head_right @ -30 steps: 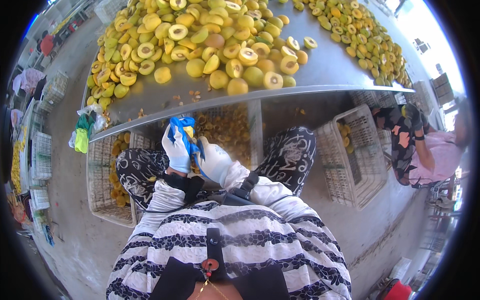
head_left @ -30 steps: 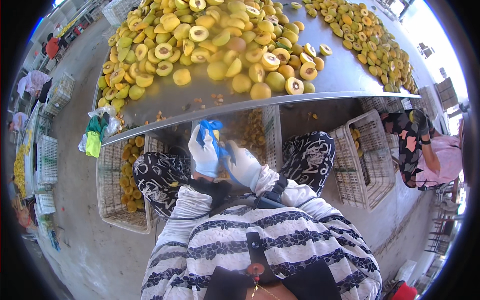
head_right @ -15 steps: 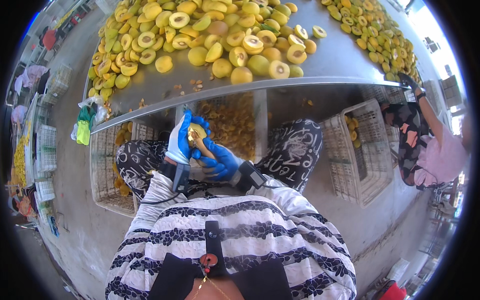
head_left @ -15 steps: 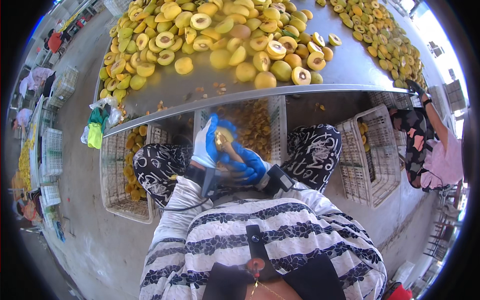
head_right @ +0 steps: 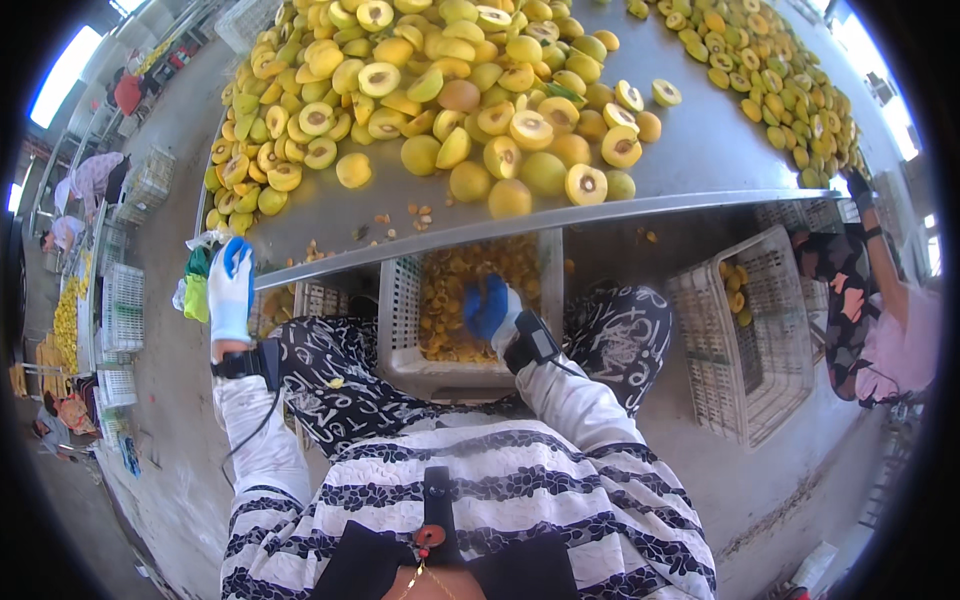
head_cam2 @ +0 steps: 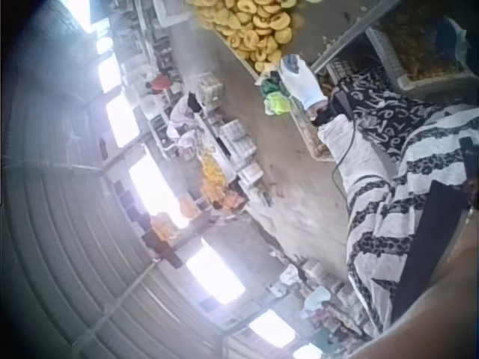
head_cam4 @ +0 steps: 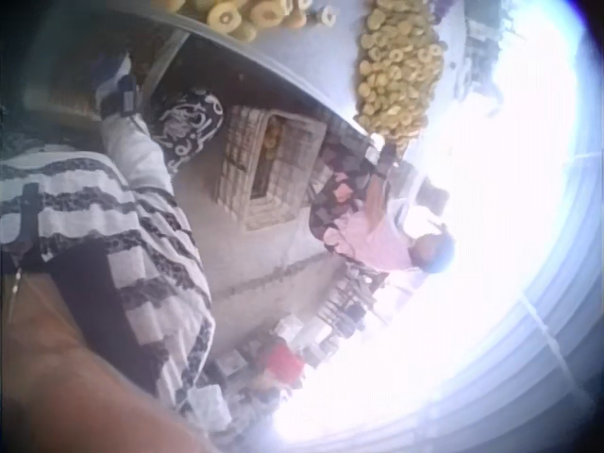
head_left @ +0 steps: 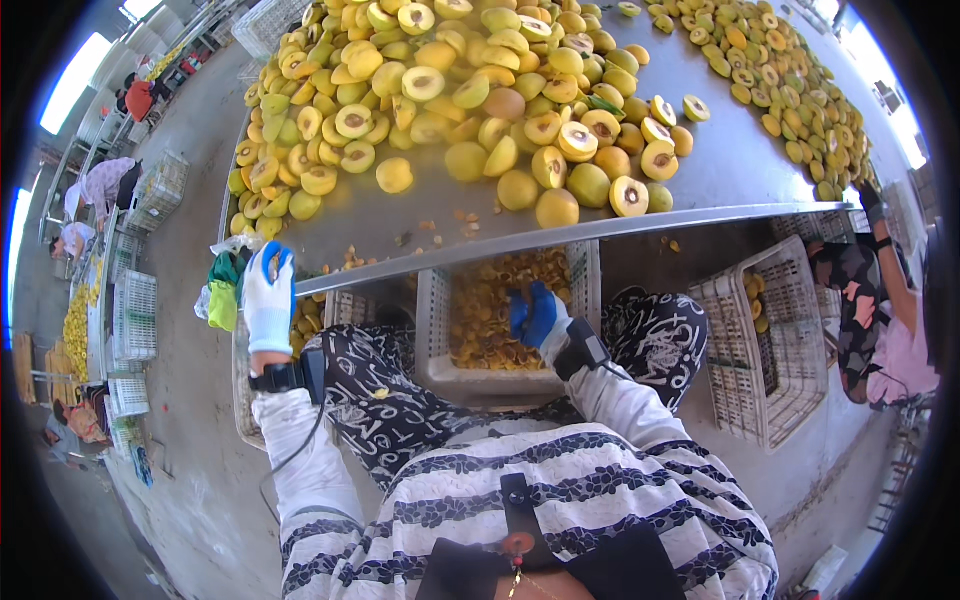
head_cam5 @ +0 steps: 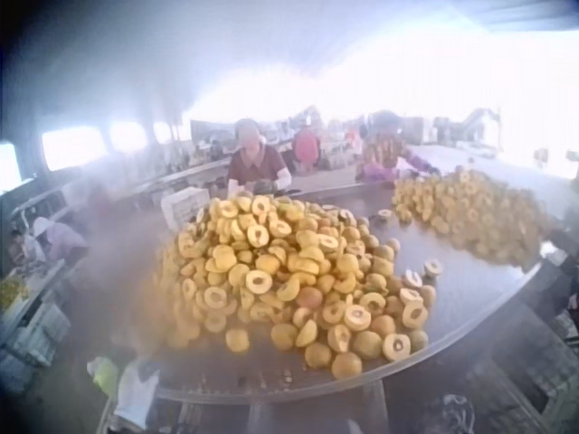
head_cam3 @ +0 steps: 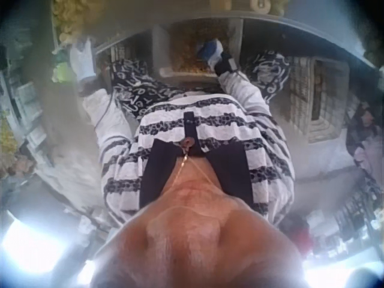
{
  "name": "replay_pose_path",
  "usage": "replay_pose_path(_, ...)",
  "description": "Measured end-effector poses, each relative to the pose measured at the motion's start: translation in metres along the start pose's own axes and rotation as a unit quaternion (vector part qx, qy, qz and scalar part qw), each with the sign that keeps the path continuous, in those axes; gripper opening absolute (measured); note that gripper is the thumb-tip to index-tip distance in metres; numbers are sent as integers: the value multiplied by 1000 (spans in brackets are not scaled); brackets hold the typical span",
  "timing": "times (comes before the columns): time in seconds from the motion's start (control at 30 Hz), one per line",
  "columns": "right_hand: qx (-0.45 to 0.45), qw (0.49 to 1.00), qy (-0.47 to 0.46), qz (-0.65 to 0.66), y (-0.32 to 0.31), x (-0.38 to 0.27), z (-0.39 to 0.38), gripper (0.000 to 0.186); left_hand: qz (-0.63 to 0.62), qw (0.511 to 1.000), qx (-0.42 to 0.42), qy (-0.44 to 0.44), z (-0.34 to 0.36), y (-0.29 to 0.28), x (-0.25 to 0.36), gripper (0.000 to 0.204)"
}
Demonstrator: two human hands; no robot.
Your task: The person repeatedly picks mangoes from a large pile on a metal table, peels them with a small knife, and places the peeled fruit into a white crate below. The process is continuous and repetitive, with other workers visible in the background.
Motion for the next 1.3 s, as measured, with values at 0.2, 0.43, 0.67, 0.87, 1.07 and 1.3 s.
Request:
replay_pose_path(0.2,-176,968,160,74,64,-7,-20,45,9,986,-152,66,111,146,72,54)
replay_pose_path(0.43,75,807,-116,-574,44,-11,-67,31,-192,928,-306,-94,115,178,87,58)
replay_pose_path(0.67,158,301,-293,-894,55,-31,-27,34,-756,595,-200,-184,20,126,103,46)
replay_pose_path(0.87,43,503,-222,-834,50,-17,-40,36,-749,612,-46,-249,-41,124,103,34)
replay_pose_path(1.07,-68,861,-69,-500,79,26,-117,37,-476,879,-6,17,-49,109,116,19)
replay_pose_path(1.3,-99,793,-292,-526,130,43,-160,31,-615,779,53,-107,-77,111,155,32)
Point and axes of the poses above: each hand's wrist, its own z-axis towards the middle knuckle, its own y-axis out of the palm, x = y × z, the point moved 6 cm from there along z, towards the middle knuckle, and after that the axes turned 8 degrees about y, right-handed, at the moved point
